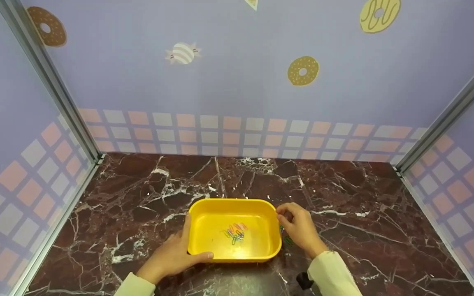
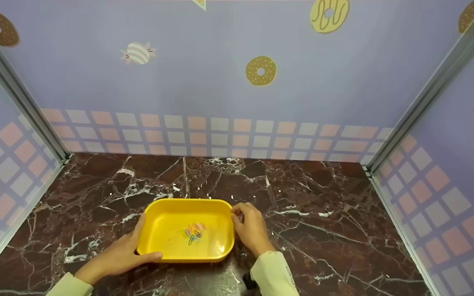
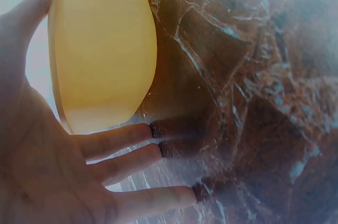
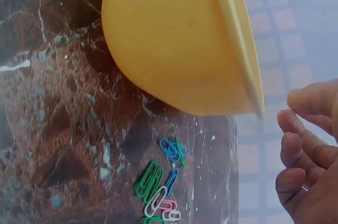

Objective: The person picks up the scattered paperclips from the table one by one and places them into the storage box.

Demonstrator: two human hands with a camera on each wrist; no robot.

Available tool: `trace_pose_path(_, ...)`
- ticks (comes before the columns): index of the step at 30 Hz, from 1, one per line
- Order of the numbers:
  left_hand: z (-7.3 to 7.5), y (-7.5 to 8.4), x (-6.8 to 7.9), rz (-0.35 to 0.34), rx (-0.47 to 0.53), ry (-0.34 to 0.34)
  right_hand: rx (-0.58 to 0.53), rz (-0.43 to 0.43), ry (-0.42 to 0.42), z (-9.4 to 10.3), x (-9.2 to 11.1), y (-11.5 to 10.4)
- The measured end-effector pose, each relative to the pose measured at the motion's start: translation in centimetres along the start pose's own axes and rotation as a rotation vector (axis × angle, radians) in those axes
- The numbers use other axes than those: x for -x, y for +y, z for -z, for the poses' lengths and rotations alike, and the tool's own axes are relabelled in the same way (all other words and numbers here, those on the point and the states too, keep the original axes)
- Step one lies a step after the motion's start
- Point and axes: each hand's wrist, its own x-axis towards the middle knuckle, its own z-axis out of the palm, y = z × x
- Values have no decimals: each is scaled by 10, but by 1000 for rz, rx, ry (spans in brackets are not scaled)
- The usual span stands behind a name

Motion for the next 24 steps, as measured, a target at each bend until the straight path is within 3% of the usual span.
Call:
trace_pose_path(12,0,-2,-1,-20,30,-15,27,-76,-13,2,2,16)
trace_pose_path(17,0,-1,0,21,3,-27,76,-75,-6,0,4,23)
trace_pose_path(24,0,-1,0,21,10,-34,127,-61,17,-5,8,34)
